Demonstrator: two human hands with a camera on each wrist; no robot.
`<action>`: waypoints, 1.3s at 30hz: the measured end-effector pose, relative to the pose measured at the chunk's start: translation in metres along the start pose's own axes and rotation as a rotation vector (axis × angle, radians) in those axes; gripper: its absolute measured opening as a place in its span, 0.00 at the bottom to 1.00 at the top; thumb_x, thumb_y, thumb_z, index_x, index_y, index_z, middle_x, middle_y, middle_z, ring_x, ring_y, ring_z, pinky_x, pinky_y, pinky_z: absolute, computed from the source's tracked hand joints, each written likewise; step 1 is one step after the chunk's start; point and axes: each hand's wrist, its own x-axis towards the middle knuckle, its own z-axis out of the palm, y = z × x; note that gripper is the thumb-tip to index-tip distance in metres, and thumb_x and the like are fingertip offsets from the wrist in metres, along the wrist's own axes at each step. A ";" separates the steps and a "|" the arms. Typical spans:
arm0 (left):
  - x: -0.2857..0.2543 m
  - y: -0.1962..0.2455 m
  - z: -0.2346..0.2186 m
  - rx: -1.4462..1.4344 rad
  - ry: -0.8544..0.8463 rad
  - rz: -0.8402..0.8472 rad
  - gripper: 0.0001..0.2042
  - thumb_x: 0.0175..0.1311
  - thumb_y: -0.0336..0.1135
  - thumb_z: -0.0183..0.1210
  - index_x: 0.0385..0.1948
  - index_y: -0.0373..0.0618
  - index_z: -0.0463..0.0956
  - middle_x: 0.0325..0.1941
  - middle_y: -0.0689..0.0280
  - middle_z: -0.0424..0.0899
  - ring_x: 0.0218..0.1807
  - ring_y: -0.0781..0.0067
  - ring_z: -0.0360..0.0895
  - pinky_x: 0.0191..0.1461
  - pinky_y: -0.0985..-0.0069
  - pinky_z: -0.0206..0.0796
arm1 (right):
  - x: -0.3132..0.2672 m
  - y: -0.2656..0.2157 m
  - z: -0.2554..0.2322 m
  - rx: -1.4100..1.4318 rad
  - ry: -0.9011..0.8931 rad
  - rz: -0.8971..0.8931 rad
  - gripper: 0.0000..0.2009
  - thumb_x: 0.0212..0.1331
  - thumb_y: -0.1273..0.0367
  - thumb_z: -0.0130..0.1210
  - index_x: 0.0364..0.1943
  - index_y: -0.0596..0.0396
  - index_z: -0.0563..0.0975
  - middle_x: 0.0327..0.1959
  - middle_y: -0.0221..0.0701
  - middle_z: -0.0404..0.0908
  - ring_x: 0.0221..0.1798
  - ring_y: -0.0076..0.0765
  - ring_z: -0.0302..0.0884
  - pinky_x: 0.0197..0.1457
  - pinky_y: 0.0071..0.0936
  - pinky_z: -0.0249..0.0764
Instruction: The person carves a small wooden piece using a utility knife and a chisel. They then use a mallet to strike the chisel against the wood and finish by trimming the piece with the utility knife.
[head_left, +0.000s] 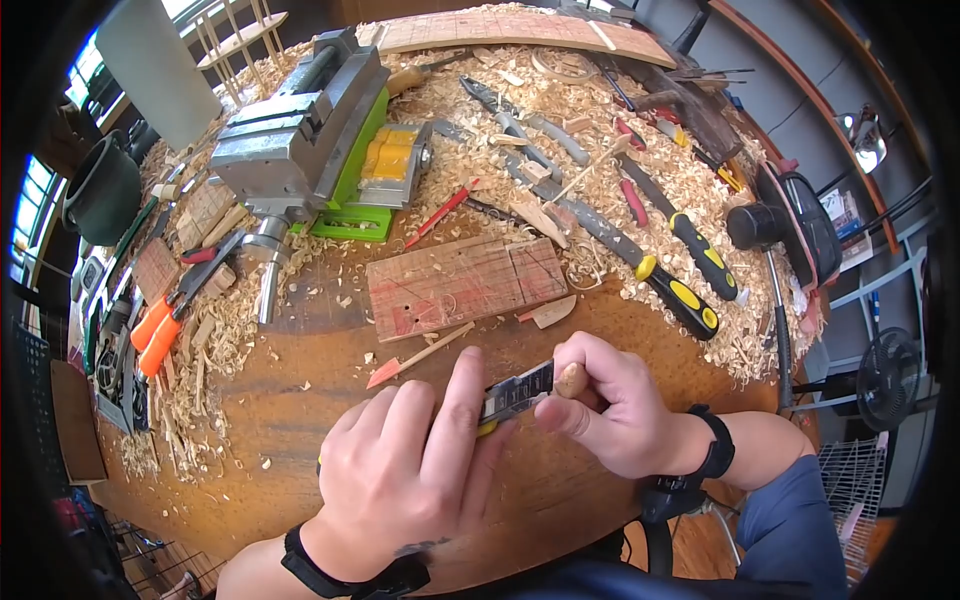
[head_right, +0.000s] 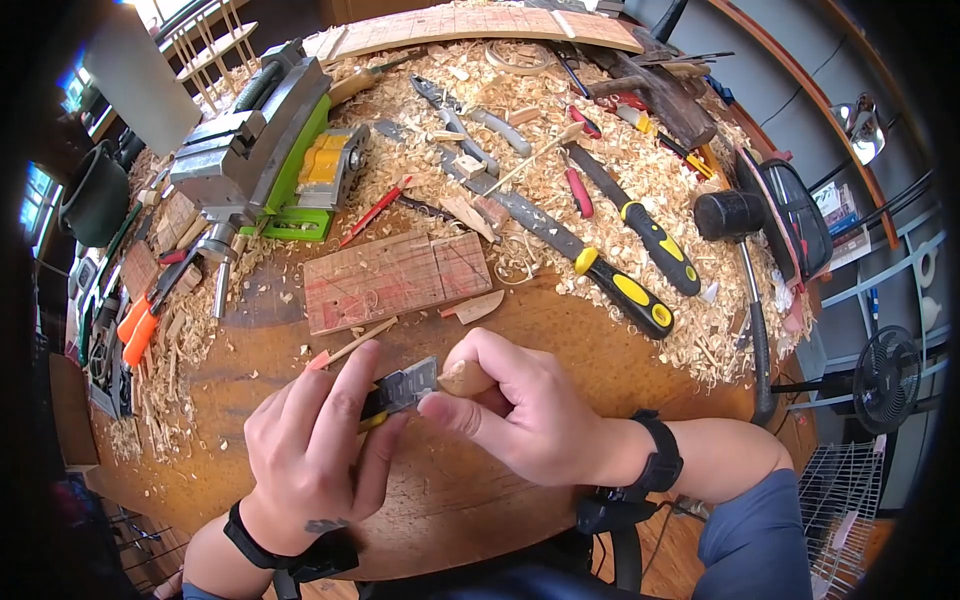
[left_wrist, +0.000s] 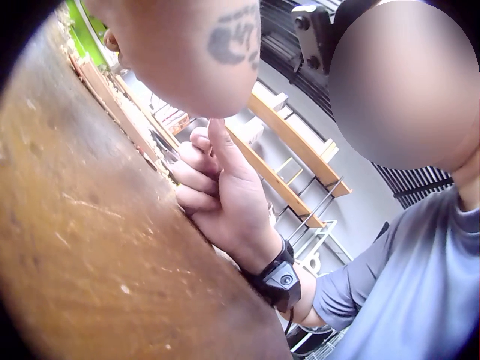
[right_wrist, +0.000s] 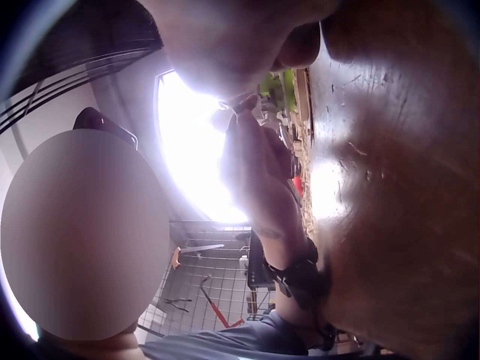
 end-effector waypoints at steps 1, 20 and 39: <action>0.000 0.000 0.000 -0.007 0.007 -0.013 0.29 0.57 0.33 0.74 0.61 0.31 0.81 0.33 0.58 0.83 0.27 0.57 0.81 0.49 0.61 0.84 | 0.000 0.000 0.000 0.000 0.000 0.000 0.16 0.76 0.60 0.66 0.50 0.58 0.75 0.27 0.21 0.73 0.27 0.11 0.67 0.29 0.18 0.63; 0.000 0.000 0.010 -0.037 0.043 0.038 0.29 0.56 0.34 0.75 0.60 0.33 0.81 0.30 0.62 0.77 0.26 0.64 0.77 0.30 0.69 0.71 | 0.000 0.005 -0.002 -0.065 -0.067 -0.101 0.18 0.82 0.60 0.55 0.61 0.61 0.72 0.42 0.32 0.79 0.39 0.21 0.78 0.43 0.24 0.76; 0.000 -0.004 0.018 -0.020 0.152 0.006 0.25 0.63 0.40 0.72 0.58 0.33 0.82 0.28 0.66 0.74 0.22 0.70 0.75 0.24 0.72 0.68 | 0.001 0.006 0.002 -0.068 0.038 -0.084 0.13 0.84 0.65 0.52 0.60 0.58 0.76 0.39 0.31 0.82 0.33 0.24 0.78 0.39 0.26 0.75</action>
